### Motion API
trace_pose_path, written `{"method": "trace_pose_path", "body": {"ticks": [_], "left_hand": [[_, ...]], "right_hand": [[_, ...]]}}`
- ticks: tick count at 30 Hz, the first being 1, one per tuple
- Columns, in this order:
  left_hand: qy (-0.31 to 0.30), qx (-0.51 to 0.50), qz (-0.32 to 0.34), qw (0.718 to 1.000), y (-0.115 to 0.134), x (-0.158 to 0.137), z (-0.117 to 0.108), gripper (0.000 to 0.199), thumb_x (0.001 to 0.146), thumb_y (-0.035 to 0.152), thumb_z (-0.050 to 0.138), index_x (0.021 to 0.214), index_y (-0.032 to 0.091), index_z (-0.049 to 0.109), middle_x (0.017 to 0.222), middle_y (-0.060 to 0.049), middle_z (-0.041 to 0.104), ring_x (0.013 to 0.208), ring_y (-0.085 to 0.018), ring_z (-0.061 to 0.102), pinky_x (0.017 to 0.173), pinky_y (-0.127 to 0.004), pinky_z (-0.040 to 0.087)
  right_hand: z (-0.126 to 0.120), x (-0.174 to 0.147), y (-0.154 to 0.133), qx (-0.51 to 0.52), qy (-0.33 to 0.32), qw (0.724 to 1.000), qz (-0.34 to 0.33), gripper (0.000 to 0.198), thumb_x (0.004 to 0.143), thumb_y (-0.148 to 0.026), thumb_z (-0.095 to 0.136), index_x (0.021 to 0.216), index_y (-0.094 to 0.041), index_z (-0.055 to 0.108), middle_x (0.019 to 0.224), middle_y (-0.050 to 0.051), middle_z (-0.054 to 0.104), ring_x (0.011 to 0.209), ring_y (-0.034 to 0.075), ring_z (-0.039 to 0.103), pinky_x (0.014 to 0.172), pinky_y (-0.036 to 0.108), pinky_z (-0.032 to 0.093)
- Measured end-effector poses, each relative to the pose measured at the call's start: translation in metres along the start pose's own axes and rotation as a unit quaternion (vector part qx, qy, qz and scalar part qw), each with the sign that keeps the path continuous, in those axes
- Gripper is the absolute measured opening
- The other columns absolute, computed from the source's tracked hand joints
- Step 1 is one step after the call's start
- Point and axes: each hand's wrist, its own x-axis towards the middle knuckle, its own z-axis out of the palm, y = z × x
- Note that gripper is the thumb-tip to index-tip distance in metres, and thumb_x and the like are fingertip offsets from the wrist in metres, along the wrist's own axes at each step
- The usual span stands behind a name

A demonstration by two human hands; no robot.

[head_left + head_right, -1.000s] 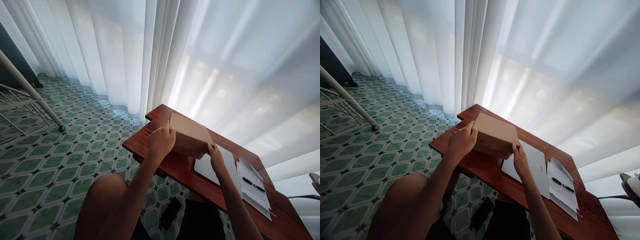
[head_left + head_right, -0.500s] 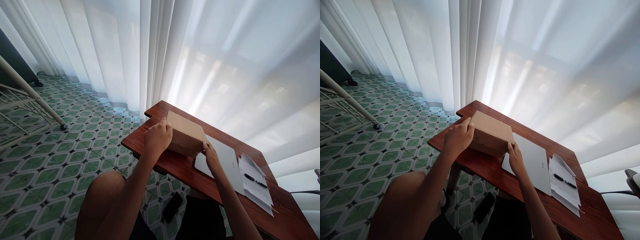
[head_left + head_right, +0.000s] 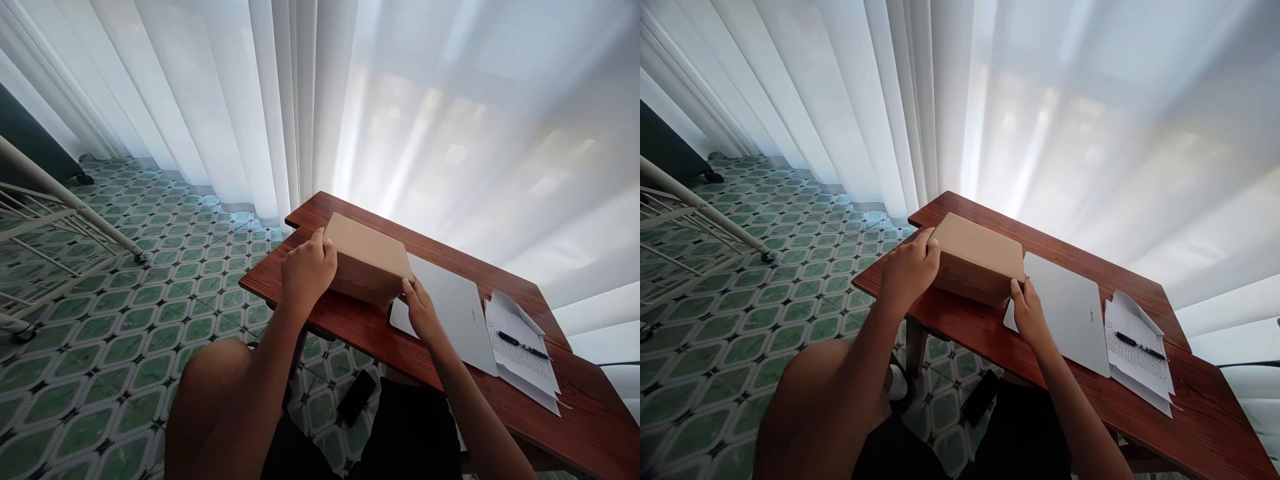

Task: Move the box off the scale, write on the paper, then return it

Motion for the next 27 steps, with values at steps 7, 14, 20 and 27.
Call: {"method": "trace_pose_path", "body": {"ticks": [7, 14, 20, 27], "left_hand": [[0.005, 0.021, 0.006, 1.000, -0.004, 0.004, 0.006, 0.052, 0.100, 0.030, 0.028, 0.140, 0.015, 0.057, 0.116, -0.015, 0.070, 0.107, -0.037, 0.066, 0.093, -0.048, 0.049], [0.003, 0.070, 0.015, 0.997, -0.003, 0.004, 0.006, 0.049, 0.100, 0.025, 0.029, 0.138, 0.013, 0.057, 0.108, -0.015, 0.072, 0.101, -0.035, 0.067, 0.087, -0.045, 0.051], [-0.015, 0.118, 0.015, 0.993, -0.003, 0.003, 0.004, 0.042, 0.097, 0.022, 0.031, 0.125, 0.013, 0.061, 0.102, -0.016, 0.071, 0.097, -0.036, 0.068, 0.082, -0.046, 0.051], [-0.019, 0.157, 0.024, 0.987, -0.003, 0.003, 0.007, 0.035, 0.096, 0.018, 0.030, 0.111, 0.012, 0.061, 0.097, -0.015, 0.070, 0.093, -0.035, 0.067, 0.077, -0.044, 0.051]], "right_hand": [[0.005, -0.004, 0.004, -0.019, 0.002, 1.000, -0.004, 0.058, 0.097, -0.061, 0.039, 0.140, -0.024, 0.051, 0.135, 0.012, 0.058, 0.126, 0.030, 0.054, 0.105, 0.049, 0.046], [0.015, -0.013, 0.004, -0.053, 0.027, 0.998, -0.032, 0.050, 0.098, -0.054, 0.040, 0.132, -0.020, 0.053, 0.134, 0.013, 0.059, 0.125, 0.029, 0.053, 0.108, 0.048, 0.041], [0.021, -0.017, 0.011, -0.068, 0.034, 0.996, -0.055, 0.046, 0.099, -0.050, 0.041, 0.130, -0.019, 0.054, 0.129, 0.014, 0.061, 0.124, 0.028, 0.054, 0.108, 0.048, 0.041], [0.026, -0.018, 0.014, -0.091, 0.035, 0.991, -0.088, 0.046, 0.099, -0.045, 0.043, 0.138, -0.022, 0.049, 0.139, 0.014, 0.054, 0.133, 0.029, 0.048, 0.112, 0.051, 0.039]]}}
